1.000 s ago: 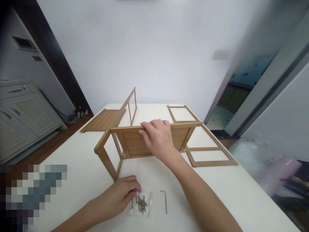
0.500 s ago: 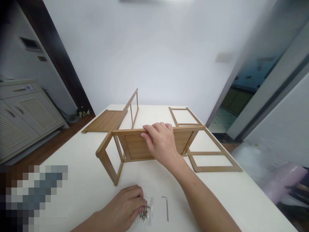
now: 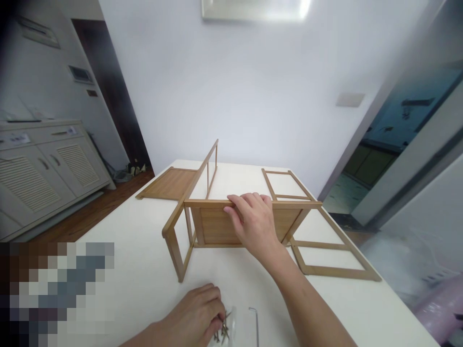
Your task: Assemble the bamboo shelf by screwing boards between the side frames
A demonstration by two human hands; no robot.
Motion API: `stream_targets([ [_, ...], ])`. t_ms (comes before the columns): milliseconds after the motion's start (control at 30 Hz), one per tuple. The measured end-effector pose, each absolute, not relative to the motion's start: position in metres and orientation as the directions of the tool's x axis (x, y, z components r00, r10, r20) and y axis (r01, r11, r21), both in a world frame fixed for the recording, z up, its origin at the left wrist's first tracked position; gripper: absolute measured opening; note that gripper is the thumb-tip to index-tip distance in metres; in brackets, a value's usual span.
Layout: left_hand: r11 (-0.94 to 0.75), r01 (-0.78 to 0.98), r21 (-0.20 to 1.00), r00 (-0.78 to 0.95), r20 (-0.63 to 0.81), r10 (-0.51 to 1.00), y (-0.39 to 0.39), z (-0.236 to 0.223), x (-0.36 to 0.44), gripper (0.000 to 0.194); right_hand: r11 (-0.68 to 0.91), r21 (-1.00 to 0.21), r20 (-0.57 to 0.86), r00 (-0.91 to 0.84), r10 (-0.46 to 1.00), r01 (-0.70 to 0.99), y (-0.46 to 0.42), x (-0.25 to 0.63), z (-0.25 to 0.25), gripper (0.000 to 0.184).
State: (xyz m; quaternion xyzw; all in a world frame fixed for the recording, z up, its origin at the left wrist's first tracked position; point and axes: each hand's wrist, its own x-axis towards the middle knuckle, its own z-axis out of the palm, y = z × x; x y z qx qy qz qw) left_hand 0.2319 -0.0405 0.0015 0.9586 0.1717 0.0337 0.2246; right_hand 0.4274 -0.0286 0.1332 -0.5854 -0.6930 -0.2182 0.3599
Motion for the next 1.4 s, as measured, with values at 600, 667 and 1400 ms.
stream_targets([
  [600,-0.597,0.27,0.755,0.869,0.075,0.489,-0.041,0.033,0.219,0.014,0.207,-0.106,0.751,-0.058,0.657,0.973,-0.029,0.428,0.133,0.018],
  [667,-0.56,0.268,0.784,0.871,0.051,0.488,-0.041,0.041,0.21,0.014,0.204,-0.1,0.75,-0.061,0.659,0.974,-0.029,0.428,0.133,0.019],
  [1400,-0.251,0.464,0.849,0.524,-0.035,0.851,0.001,0.001,0.159,0.021,0.032,0.075,0.733,-0.077,0.676,0.997,-0.036,0.447,0.124,0.044],
])
